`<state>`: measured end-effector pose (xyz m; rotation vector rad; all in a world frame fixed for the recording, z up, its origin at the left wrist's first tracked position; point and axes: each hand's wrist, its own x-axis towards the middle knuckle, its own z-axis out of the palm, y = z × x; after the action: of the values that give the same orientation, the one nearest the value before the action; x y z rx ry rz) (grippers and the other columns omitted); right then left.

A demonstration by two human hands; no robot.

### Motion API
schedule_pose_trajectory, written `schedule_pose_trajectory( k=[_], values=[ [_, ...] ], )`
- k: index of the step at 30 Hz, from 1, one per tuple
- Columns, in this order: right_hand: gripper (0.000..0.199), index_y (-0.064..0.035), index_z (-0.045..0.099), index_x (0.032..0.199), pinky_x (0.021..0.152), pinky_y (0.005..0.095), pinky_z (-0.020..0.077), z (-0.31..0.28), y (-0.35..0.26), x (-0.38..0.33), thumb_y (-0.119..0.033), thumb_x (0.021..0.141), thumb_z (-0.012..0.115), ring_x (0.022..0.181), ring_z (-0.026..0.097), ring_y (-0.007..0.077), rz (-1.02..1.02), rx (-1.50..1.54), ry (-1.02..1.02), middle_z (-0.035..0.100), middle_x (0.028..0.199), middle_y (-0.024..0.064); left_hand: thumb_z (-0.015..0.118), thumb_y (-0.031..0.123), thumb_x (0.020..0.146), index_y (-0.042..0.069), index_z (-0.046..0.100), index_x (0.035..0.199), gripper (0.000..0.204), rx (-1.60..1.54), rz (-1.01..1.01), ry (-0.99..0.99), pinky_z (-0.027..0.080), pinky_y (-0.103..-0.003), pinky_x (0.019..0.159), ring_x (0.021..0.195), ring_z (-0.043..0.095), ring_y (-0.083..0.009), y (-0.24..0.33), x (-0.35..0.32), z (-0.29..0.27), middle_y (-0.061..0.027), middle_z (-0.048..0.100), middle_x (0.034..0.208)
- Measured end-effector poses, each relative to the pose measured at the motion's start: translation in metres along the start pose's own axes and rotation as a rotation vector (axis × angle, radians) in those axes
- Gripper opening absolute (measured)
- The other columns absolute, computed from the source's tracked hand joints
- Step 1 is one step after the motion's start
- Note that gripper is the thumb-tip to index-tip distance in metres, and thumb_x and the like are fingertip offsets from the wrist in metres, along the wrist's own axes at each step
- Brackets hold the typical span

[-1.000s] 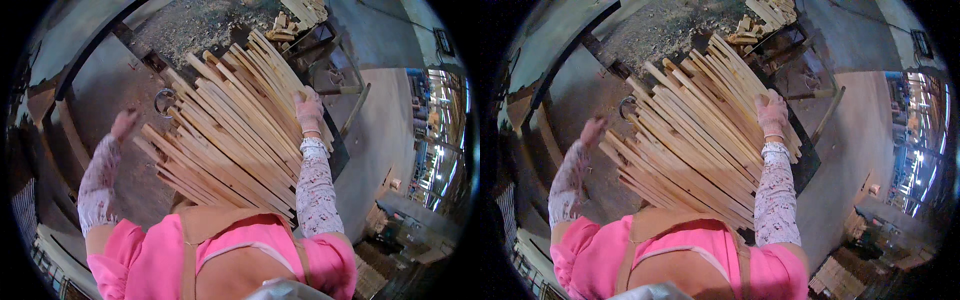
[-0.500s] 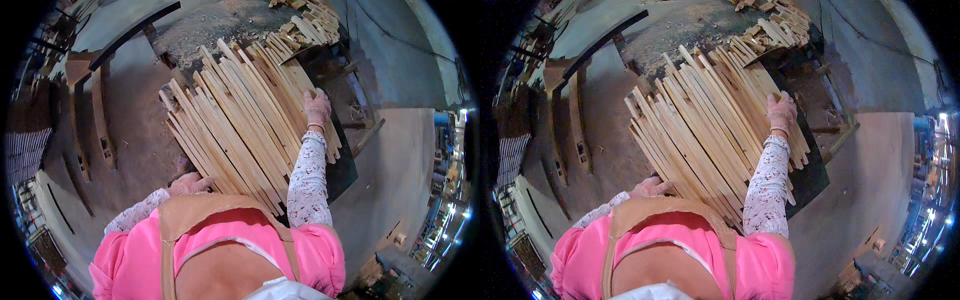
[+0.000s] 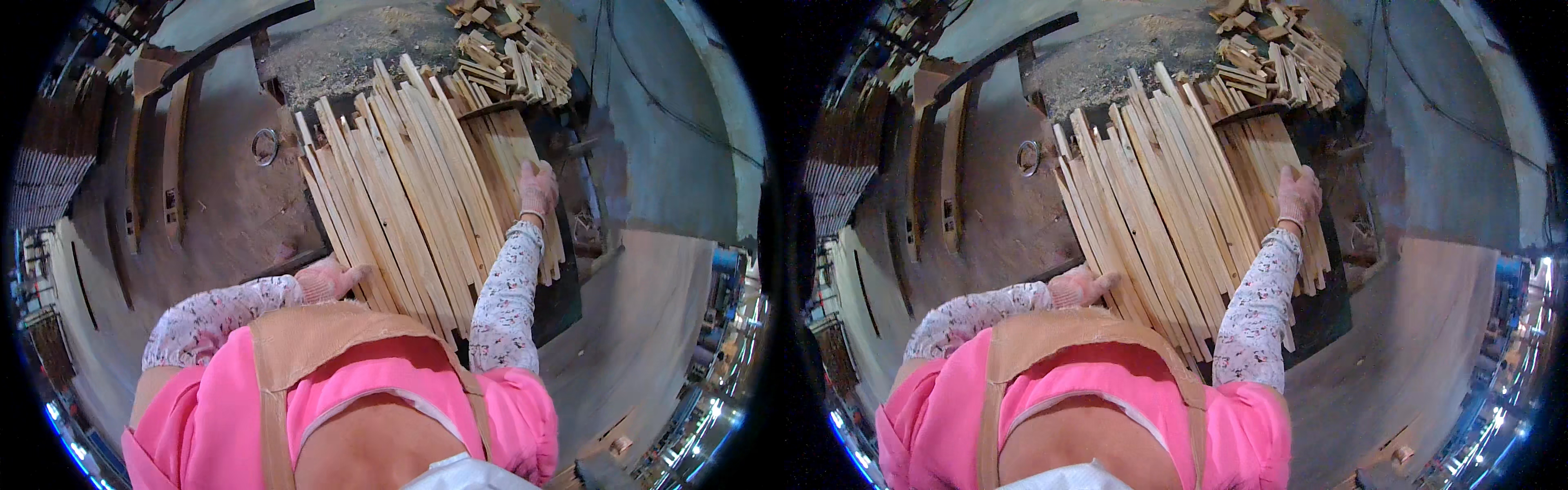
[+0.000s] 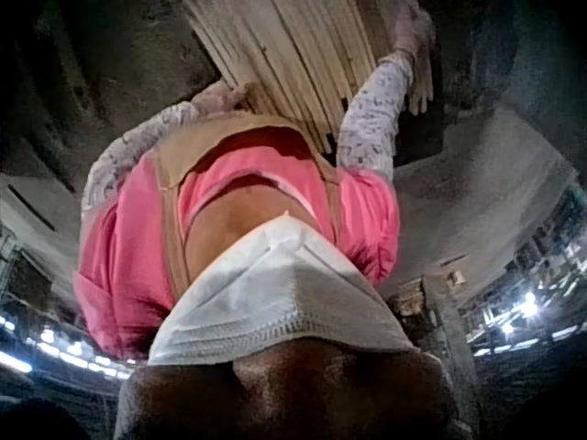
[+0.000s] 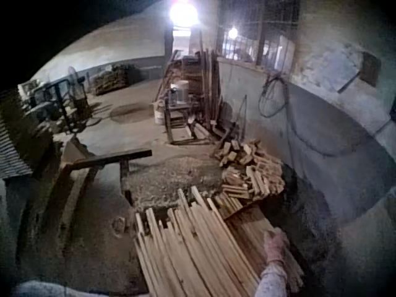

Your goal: The person gathers and stacks thin wooden planks on a metal table, aligning them into neat piles. They repeatedly pick up planks from a disorganized pile, arrange them, and move the stacks to a different location on the table or floor.

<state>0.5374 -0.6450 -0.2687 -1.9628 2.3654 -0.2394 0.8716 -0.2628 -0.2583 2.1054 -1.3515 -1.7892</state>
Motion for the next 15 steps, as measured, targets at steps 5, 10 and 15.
schedule_pose_trajectory(
  k=[5,10,15],
  values=[
    [0.076,-0.0108,0.067,0.147,0.113,0.0526,0.0511,-0.009,-0.002,0.0,-0.067,0.096,0.063,0.136,0.065,0.0424,-0.005,0.032,0.01,0.068,0.147,0.023,0.054,0.066,0.108,0.021,0.058,0.157,0.066,0.315,0.125,-0.084,0.051,-0.05,0.113,0.13,0.066,-0.0475,-0.01,0.008,0.009,-0.0319,0.068,0.129],
    [0.08,-0.0079,0.065,0.15,0.116,0.0512,0.0488,-0.014,0.002,0.004,-0.066,0.096,0.066,0.141,0.061,0.0442,-0.022,0.08,-0.067,0.065,0.151,0.0265,0.05,0.061,0.111,0.024,0.053,0.16,0.062,0.174,0.239,0.226,0.053,-0.051,0.11,0.125,0.067,-0.0503,-0.014,-0.001,0.026,-0.0328,0.068,0.122],
    [0.076,-0.0054,0.063,0.151,0.118,0.0494,0.0471,-0.016,0.007,0.009,-0.06,0.099,0.065,0.143,0.059,0.0449,-0.035,0.055,-0.095,0.065,0.152,0.0252,0.043,0.061,0.113,0.02,0.056,0.157,0.061,0.09,0.104,0.099,0.052,-0.051,0.112,0.128,0.065,-0.0496,-0.004,-0.001,0.019,-0.0324,0.065,0.134]
  ],
)
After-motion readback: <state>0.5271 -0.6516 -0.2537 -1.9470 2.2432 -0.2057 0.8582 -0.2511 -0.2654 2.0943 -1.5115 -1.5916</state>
